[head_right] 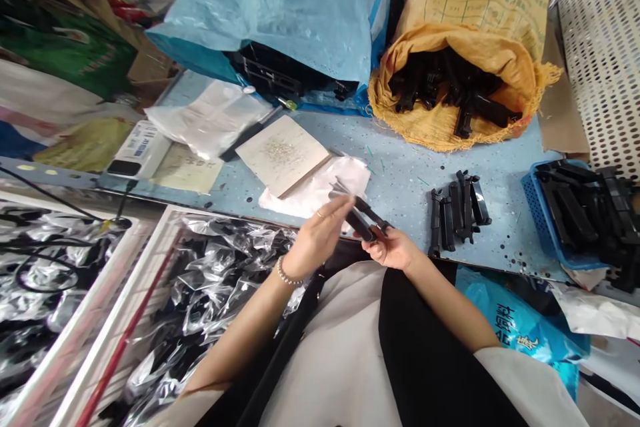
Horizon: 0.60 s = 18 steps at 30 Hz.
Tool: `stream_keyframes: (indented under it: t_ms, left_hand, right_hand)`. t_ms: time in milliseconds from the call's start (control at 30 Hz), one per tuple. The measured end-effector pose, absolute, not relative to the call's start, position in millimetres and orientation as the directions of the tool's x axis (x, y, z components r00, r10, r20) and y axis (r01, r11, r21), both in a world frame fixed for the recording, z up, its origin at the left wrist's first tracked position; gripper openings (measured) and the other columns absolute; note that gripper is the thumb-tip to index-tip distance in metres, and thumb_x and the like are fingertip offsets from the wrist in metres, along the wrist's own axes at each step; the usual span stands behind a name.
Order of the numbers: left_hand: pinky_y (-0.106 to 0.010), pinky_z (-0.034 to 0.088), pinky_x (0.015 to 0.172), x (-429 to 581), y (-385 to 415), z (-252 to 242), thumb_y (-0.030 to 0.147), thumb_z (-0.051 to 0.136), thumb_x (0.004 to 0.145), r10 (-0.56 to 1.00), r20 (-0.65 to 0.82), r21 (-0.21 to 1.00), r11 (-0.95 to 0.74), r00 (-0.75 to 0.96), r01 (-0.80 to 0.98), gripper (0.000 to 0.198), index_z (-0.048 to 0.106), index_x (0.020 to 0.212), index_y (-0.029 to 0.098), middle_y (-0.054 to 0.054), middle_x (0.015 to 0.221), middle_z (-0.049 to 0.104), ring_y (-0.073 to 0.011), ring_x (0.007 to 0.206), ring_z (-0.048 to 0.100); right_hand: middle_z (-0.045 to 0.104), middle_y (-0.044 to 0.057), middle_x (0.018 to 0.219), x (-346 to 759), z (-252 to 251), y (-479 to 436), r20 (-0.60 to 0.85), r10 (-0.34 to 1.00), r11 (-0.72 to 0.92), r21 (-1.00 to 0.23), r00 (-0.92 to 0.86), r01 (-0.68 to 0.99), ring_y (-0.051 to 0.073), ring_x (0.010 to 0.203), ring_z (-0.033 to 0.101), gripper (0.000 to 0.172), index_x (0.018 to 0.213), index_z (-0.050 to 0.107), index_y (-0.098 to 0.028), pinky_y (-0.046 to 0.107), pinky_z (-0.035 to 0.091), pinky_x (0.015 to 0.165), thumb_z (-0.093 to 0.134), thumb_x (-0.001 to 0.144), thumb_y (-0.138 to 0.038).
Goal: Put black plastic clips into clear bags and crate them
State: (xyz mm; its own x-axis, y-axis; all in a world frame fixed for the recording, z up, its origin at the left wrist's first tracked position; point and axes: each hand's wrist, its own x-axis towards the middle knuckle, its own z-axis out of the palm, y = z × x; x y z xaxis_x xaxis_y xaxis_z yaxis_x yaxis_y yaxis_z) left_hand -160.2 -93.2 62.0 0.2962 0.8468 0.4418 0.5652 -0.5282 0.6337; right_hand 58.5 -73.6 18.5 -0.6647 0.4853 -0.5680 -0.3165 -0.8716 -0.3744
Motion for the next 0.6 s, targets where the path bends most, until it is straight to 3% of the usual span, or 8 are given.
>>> stream_keyframes:
  t_ms: [133, 233, 300, 367, 433, 500, 533, 600]
  left_hand:
    - [-0.036, 0.052, 0.113, -136.5, -113.7, 71.7, 0.007, 0.042, 0.100, 0.783, 0.455, 0.698, -0.609, 0.425, 0.375, 0.062, 0.033, 0.158, 0.025, -0.015, 0.147, 0.056, -0.0204, 0.137, 0.055]
    - [-0.043, 0.053, 0.111, -132.7, -121.8, 79.0, 0.009, 0.046, 0.099, 0.781, 0.410, 0.644, -0.614, 0.472, 0.457, 0.061, 0.033, 0.157, 0.018, -0.019, 0.149, 0.054, -0.0263, 0.138, 0.054]
    - [-0.046, 0.054, 0.109, -142.2, -131.1, 87.5, 0.013, 0.051, 0.098, 0.782, 0.367, 0.561, -0.618, 0.503, 0.552, 0.054, 0.043, 0.151, 0.016, -0.019, 0.141, 0.061, -0.0282, 0.132, 0.060]
    - [-0.045, 0.054, 0.108, -166.1, -148.4, 95.6, 0.018, 0.054, 0.098, 0.833, 0.275, 0.541, -0.547, 0.481, 0.639, 0.045, 0.054, 0.143, 0.019, -0.014, 0.134, 0.068, -0.0273, 0.124, 0.066]
    - [-0.042, 0.056, 0.105, -203.1, -172.5, 94.4, 0.028, 0.056, 0.098, 0.929, 0.071, 0.580, -0.335, 0.364, 0.742, 0.040, 0.059, 0.137, 0.021, -0.012, 0.131, 0.070, -0.0265, 0.118, 0.069]
    - [-0.040, 0.062, 0.089, -242.2, -199.4, 78.1, 0.040, 0.057, 0.094, 0.941, -0.261, 0.552, -0.037, 0.215, 0.833, 0.039, 0.067, 0.126, 0.021, -0.012, 0.119, 0.076, -0.0280, 0.105, 0.075]
    - [-0.039, 0.064, 0.076, -257.6, -212.7, 65.1, 0.043, 0.056, 0.090, 0.898, -0.413, 0.511, 0.095, 0.148, 0.854, 0.033, 0.074, 0.106, 0.021, -0.010, 0.098, 0.080, -0.0287, 0.089, 0.078]
    - [-0.039, 0.056, 0.047, -273.2, -236.7, 36.9, 0.050, 0.055, 0.079, 0.768, -0.627, 0.470, 0.241, 0.130, 0.849, 0.034, 0.067, 0.062, 0.023, -0.005, 0.050, 0.067, -0.0283, 0.047, 0.068]
  right_hand:
    - [0.058, -0.003, 0.062, 48.7, 30.5, -72.0, -0.533, 0.694, -0.694, -0.674, -0.484, -0.254, 0.009, 0.056, 0.052, 0.025, 0.074, 0.064, -0.018, 0.019, 0.045, 0.051, 0.080, 0.077, -0.037]
    - [0.062, -0.004, 0.069, 44.2, 46.7, -81.4, -0.418, 0.824, -0.454, -0.891, -0.383, -0.004, 0.012, 0.062, 0.056, 0.018, 0.086, 0.069, -0.019, 0.021, 0.047, 0.058, 0.074, 0.085, -0.035]
    - [0.067, -0.002, 0.078, 44.7, 59.1, -88.7, -0.330, 0.822, -0.282, -0.944, -0.463, 0.171, 0.014, 0.071, 0.061, 0.020, 0.101, 0.071, -0.020, 0.024, 0.049, 0.065, 0.067, 0.091, -0.037]
    - [0.073, 0.001, 0.093, 51.5, 72.3, -91.8, -0.305, 0.734, -0.203, -0.951, -0.607, 0.232, 0.017, 0.085, 0.067, 0.028, 0.116, 0.070, -0.021, 0.027, 0.052, 0.077, 0.064, 0.093, -0.037]
    - [0.075, 0.003, 0.108, 68.0, 86.5, -89.2, -0.316, 0.709, -0.132, -0.938, -0.630, 0.322, 0.019, 0.098, 0.069, 0.034, 0.125, 0.067, -0.023, 0.030, 0.052, 0.087, 0.062, 0.095, -0.038]
    - [0.074, 0.006, 0.115, 93.8, 101.5, -83.0, -0.342, 0.810, -0.034, -0.838, -0.477, 0.544, 0.021, 0.104, 0.070, 0.032, 0.126, 0.066, -0.023, 0.031, 0.051, 0.091, 0.058, 0.098, -0.036]
    - [0.074, 0.008, 0.115, 108.6, 108.5, -80.0, -0.352, 0.862, -0.004, -0.723, -0.364, 0.690, 0.022, 0.104, 0.070, 0.029, 0.123, 0.067, -0.022, 0.032, 0.051, 0.089, 0.056, 0.100, -0.036]
    - [0.075, 0.012, 0.107, 136.8, 118.9, -76.2, -0.378, 0.916, -0.013, -0.364, -0.135, 0.931, 0.027, 0.098, 0.072, 0.025, 0.112, 0.068, -0.019, 0.034, 0.050, 0.083, 0.052, 0.102, -0.036]
